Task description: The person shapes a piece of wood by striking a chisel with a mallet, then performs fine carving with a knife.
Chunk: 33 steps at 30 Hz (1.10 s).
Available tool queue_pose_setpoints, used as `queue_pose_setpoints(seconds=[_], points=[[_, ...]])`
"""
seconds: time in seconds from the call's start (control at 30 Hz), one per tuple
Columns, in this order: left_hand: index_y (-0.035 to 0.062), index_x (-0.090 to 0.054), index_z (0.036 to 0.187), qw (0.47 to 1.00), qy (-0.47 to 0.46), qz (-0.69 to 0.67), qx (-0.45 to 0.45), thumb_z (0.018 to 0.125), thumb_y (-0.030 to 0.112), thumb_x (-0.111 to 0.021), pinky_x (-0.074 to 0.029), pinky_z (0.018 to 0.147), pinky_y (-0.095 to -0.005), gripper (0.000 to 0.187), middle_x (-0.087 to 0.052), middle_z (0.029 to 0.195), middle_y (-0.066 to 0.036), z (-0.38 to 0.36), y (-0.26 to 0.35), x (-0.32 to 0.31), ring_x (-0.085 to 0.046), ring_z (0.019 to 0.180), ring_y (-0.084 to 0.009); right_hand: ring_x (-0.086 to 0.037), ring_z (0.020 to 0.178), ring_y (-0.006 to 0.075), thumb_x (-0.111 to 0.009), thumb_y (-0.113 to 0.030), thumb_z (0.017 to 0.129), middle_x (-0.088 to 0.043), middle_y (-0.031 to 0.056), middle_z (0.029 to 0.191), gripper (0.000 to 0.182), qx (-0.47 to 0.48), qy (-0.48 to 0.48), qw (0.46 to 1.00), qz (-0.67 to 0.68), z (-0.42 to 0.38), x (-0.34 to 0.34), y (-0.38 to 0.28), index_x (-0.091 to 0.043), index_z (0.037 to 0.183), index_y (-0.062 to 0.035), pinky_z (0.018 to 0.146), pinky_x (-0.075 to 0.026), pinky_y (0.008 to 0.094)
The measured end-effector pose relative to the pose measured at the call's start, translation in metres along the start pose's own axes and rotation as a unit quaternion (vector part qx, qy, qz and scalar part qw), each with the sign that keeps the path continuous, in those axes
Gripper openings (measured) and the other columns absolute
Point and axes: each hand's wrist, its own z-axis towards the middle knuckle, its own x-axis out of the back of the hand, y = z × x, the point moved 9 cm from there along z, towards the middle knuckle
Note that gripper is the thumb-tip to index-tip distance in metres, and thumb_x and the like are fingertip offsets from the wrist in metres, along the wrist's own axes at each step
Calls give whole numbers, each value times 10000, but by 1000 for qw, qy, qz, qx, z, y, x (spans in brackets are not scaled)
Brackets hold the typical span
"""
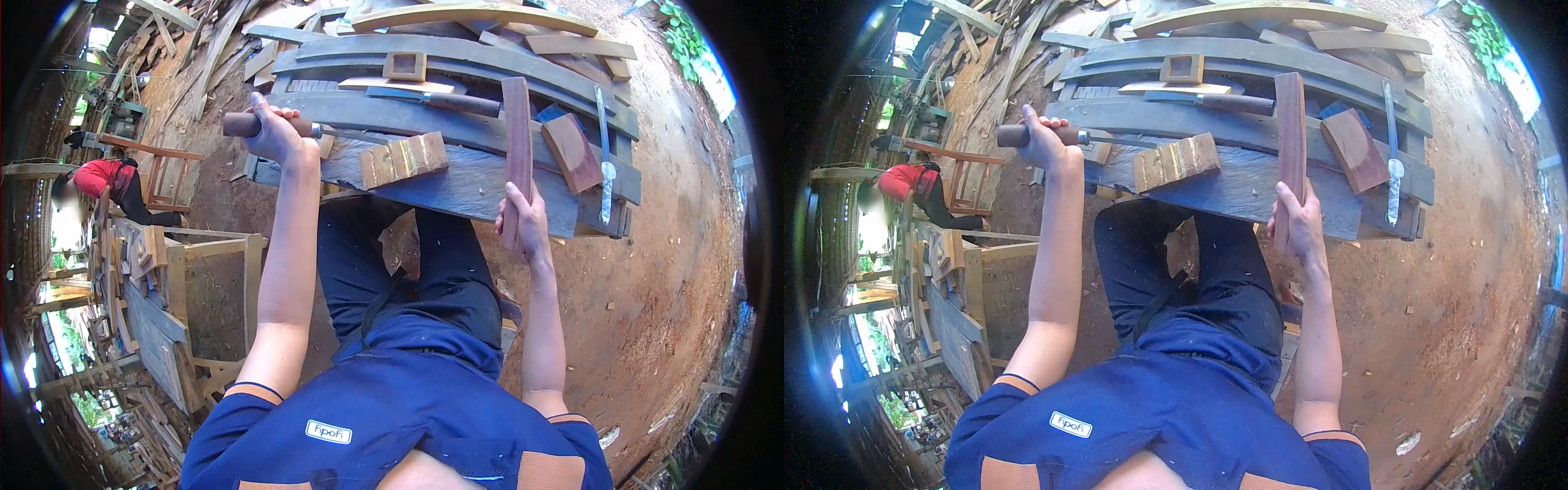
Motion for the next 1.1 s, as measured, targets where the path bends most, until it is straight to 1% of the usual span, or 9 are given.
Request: queue_pose_setpoints(seconds=[0.13, 0.27, 0.37, 0.43, 0.47, 0.57, 0.8, 1.0, 1.1], points=[[119, -401, 978, 997, 40, -43, 56, 947, 270, -606, -504, 553, -286, 257, -464, 629, 23, -7, -8, 13, -498, 502, -83, -572, 482, 136, -572, -305, 937, -520, 40, 677, 379, 3, -5, 1000, 0, -2, -2, -3, -446, 1153, -20, 408, -486, 273], [106, -384, 1025, 997, 26, -65, 23, 953, 314, -587, -540, 624, -333, 300, -456, 630, 11, -6, -8, 22, -514, 521, -112, -570, 493, 136, -567, -305, 940, -524, 43, 686, 347, 2, -8, 1000, 3, -1, -2, -1, -451, 1120, -31, 411, -484, 272], [98, -393, 1027, 997, -32, -63, -12, 943, 295, -604, -568, 628, -356, 301, -491, 643, -22, -15, 0, 17, -542, 535, -136, -573, 493, 137, -567, -308, 941, -523, 43, 684, 348, 1, -7, 1000, 3, 0, -1, -1, -449, 1123, -35, 409, -485, 275], [92, -401, 1018, 973, -173, 45, -143, 929, 285, -626, -582, 583, -358, 310, -527, 642, -43, -30, 26, -8, -559, 524, -144, -573, 492, 138, -567, -309, 941, -522, 43, 683, 349, -2, -7, 1000, 1, -1, -2, -2, -448, 1124, -36, 409, -485, 275], [92, -401, 1018, 974, -171, 45, -143, 929, 285, -626, -582, 583, -358, 310, -527, 642, -43, -33, 28, -10, -559, 524, -144, -573, 491, 138, -567, -310, 941, -521, 43, 681, 350, -4, -6, 1000, 0, -1, -2, -2, -447, 1124, -37, 409, -485, 275], [91, -404, 989, 976, -167, 39, -132, 912, 305, -652, -544, 464, -306, 337, -526, 598, -33, -38, 27, -14, -547, 471, -126, -571, 489, 140, -567, -309, 941, -519, 44, 679, 345, 0, -3, 1000, -7, -1, -2, -3, -449, 1116, -36, 408, -482, 275], [79, -392, 1038, 986, -116, -7, -116, 911, 267, -656, -532, 443, -291, 348, -537, 625, -31, -34, 17, -20, -571, 486, -111, -568, 483, 138, -566, -307, 941, -518, 42, 676, 318, -4, -1, 1000, 4, -1, -2, 0, -454, 1075, -42, 405, -484, 275], [31, -346, 1129, 964, -181, 60, -188, 919, 159, -615, -517, 434, -236, 365, -552, 663, -44, -58, 26, -45, -588, 486, -132, -565, 479, 145, -560, -296, 944, -518, 48, 678, 294, 1, -1, 1000, -6, 0, -4, -1, -458, 1043, -39, 392, -482, 290], [44, -394, 1075, 959, -209, 54, -185, 888, 103, -642, -514, 477, -248, 316, -545, 716, -43, -79, 24, -57, -570, 494, -116, -549, 475, 146, -548, -248, 941, -510, 43, 687, 451, 60, 93, 978, -177, -1, -6, -12, -422, 1311, -22, 406, -466, 299]])
